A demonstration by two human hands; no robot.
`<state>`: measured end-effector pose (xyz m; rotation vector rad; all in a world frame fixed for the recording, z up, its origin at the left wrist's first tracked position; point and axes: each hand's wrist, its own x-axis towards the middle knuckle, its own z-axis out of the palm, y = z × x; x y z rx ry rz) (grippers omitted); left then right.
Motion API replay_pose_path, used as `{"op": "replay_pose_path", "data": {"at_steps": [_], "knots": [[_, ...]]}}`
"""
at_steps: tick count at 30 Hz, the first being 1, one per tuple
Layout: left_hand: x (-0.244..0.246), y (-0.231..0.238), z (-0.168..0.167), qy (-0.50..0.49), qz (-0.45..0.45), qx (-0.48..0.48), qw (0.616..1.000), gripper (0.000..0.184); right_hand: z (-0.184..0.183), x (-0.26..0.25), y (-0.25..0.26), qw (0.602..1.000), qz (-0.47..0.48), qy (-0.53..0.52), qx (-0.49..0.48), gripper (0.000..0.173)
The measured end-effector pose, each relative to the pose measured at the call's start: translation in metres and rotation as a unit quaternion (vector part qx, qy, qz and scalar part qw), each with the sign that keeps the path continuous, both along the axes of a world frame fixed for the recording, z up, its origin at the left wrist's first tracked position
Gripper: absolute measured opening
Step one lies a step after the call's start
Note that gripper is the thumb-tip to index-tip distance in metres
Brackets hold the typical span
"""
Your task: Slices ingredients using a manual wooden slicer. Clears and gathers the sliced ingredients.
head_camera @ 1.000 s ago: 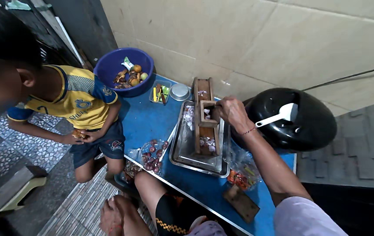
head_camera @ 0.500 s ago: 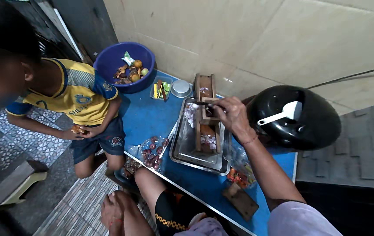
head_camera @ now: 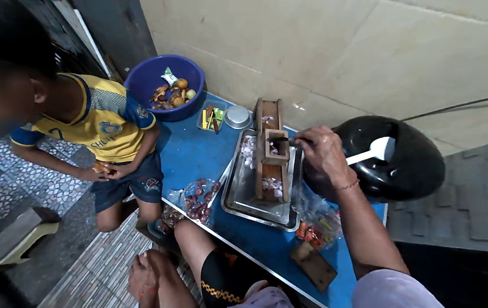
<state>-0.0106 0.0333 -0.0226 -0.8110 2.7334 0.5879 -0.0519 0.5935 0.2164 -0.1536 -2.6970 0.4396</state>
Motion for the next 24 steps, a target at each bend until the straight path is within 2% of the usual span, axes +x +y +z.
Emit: {"op": "replay_pose_path", "data": {"at_steps": [4,13,24], "knots": [[0.001,0.001,0.002,0.000,-0.001,0.002,1.000,0.061,0.009,0.013,-0.005,0.999,-0.028,-0.010,0.018,0.011],[0.001,0.001,0.001,0.005,-0.005,-0.003,1.000,0.061,-0.034,-0.026,-0.002,0.992,-0.051,-0.086,0.080,0.011],[-0.001,0.003,0.000,-0.005,-0.008,-0.010,1.000,0.061,-0.045,-0.045,-0.006,0.983,-0.062,-0.143,0.096,0.011]]}}
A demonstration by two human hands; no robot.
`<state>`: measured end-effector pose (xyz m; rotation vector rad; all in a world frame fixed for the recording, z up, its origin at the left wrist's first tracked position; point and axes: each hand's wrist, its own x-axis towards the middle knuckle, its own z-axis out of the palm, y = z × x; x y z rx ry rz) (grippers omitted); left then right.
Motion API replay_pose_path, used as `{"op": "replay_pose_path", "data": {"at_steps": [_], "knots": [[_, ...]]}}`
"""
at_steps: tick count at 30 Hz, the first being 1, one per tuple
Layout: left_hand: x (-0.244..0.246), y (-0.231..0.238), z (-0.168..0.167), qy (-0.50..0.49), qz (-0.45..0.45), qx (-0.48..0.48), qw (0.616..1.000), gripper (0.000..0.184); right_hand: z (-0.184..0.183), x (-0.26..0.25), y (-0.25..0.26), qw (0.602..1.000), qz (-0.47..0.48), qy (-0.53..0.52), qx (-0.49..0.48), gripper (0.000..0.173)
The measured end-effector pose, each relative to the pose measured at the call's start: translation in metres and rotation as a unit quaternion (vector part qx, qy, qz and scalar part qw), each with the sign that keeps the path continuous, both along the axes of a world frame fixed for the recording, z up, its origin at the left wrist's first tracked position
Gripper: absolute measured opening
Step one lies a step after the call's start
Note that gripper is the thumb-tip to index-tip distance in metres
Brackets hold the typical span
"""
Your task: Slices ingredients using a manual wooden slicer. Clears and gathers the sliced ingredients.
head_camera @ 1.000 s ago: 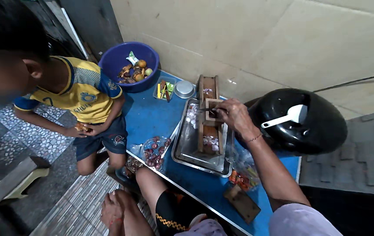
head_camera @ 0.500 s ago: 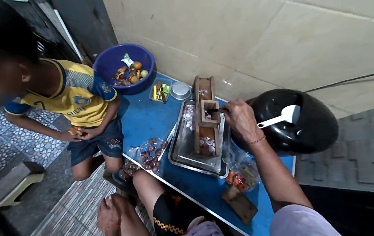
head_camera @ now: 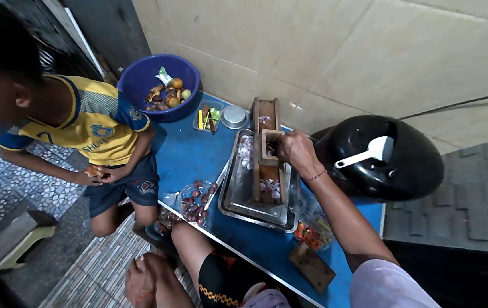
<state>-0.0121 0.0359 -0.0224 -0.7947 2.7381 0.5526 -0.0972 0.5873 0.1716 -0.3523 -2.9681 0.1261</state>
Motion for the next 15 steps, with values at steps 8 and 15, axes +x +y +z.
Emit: {"op": "replay_pose_path", "data": {"at_steps": [8,15], "knots": [[0.000,0.002,0.006,-0.002,0.001,0.014,1.000,0.064,0.002,-0.002,-0.005,1.000,0.018,-0.004,-0.008,0.013],[0.001,0.001,0.004,-0.001,0.002,0.006,1.000,0.062,0.015,0.004,-0.003,0.998,0.032,0.033,-0.037,0.014]]}}
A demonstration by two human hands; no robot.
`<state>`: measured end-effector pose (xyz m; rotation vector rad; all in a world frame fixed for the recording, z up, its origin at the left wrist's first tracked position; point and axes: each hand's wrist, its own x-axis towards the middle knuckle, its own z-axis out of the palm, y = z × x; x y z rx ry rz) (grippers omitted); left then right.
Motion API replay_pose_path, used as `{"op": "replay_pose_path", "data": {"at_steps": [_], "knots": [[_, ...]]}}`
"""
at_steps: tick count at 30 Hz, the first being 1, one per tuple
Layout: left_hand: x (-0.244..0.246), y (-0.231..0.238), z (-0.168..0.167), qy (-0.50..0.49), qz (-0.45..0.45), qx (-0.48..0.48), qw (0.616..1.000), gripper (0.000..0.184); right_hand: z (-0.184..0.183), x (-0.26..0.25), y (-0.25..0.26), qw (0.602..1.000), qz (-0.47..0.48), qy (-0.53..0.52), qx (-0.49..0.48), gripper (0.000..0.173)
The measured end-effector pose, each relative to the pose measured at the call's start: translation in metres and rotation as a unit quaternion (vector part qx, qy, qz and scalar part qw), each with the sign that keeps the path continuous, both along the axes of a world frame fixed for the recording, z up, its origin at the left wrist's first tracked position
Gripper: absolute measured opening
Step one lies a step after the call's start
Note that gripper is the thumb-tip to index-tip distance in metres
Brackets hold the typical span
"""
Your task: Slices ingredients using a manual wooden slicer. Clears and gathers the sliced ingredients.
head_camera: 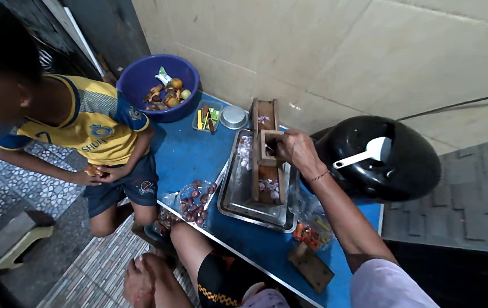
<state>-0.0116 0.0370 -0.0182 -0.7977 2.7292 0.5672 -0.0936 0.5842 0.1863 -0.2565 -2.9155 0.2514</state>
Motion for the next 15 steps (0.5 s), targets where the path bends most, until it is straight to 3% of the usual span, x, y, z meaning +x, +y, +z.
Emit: {"op": "replay_pose_path", "data": {"at_steps": [15], "knots": [[-0.001,-0.002,-0.003,0.002,0.001,0.000,1.000,0.061,-0.012,0.003,0.013,0.999,-0.004,0.008,-0.034,0.013]]}}
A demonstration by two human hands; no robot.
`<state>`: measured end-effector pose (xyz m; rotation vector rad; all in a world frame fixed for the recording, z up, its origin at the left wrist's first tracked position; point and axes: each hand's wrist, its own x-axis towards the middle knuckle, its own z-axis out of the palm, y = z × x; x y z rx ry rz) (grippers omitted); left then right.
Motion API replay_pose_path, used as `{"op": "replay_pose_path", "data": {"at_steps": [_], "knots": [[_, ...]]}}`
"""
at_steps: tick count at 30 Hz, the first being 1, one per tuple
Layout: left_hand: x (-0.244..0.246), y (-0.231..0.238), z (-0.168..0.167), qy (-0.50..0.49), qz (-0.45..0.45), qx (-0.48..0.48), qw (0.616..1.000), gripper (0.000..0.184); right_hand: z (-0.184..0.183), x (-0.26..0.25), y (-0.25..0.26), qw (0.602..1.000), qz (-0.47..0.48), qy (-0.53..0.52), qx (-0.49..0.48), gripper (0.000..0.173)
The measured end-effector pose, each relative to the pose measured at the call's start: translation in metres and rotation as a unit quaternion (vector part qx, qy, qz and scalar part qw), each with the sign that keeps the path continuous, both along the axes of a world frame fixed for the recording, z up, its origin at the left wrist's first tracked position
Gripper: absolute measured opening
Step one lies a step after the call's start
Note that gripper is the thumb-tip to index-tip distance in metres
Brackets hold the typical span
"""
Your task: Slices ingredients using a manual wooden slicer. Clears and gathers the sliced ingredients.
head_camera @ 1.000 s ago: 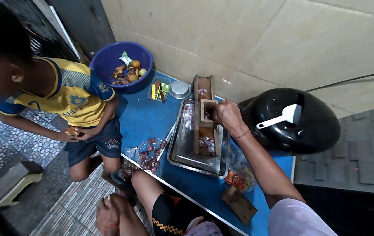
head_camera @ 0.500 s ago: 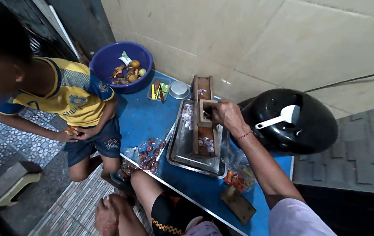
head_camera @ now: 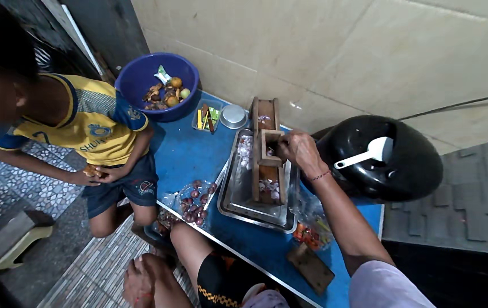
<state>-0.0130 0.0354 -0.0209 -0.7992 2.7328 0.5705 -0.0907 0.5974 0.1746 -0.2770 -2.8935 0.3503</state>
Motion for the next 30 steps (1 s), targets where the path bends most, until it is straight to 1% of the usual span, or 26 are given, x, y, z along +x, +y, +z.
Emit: {"op": "replay_pose_path", "data": {"at_steps": [4,7,10,13,16,19,23,26,30], "knots": [[0.000,0.001,0.000,-0.008,0.001,-0.005,1.000,0.061,0.003,0.000,-0.003,1.000,-0.012,-0.014,0.012,0.012],[-0.001,0.000,-0.001,-0.006,0.002,-0.008,1.000,0.061,0.005,-0.003,-0.007,0.999,-0.005,-0.032,0.014,0.008],[-0.001,0.001,0.003,-0.013,0.003,-0.006,1.000,0.061,0.001,-0.007,-0.008,0.998,-0.006,-0.066,0.010,0.011],[0.000,0.001,0.001,-0.002,0.000,-0.005,1.000,0.061,0.005,-0.003,-0.010,0.999,-0.014,-0.032,0.014,0.009],[0.000,0.003,0.003,-0.002,0.002,-0.008,1.000,0.059,0.010,0.002,-0.012,1.000,0.002,0.015,0.009,0.011],[-0.002,0.003,0.002,-0.004,-0.001,-0.011,1.000,0.059,0.003,-0.003,-0.009,0.999,0.023,0.031,0.013,0.011],[-0.001,0.002,-0.001,0.001,0.000,-0.017,1.000,0.060,-0.003,-0.005,-0.005,1.000,0.011,-0.004,0.005,0.010],[-0.002,0.004,0.004,-0.013,0.003,-0.016,1.000,0.059,-0.001,-0.003,-0.004,1.000,0.002,-0.023,-0.001,0.008],[-0.002,0.003,0.001,-0.007,0.007,-0.016,1.000,0.060,0.003,0.000,-0.006,1.000,-0.005,-0.017,0.008,0.009]]}}
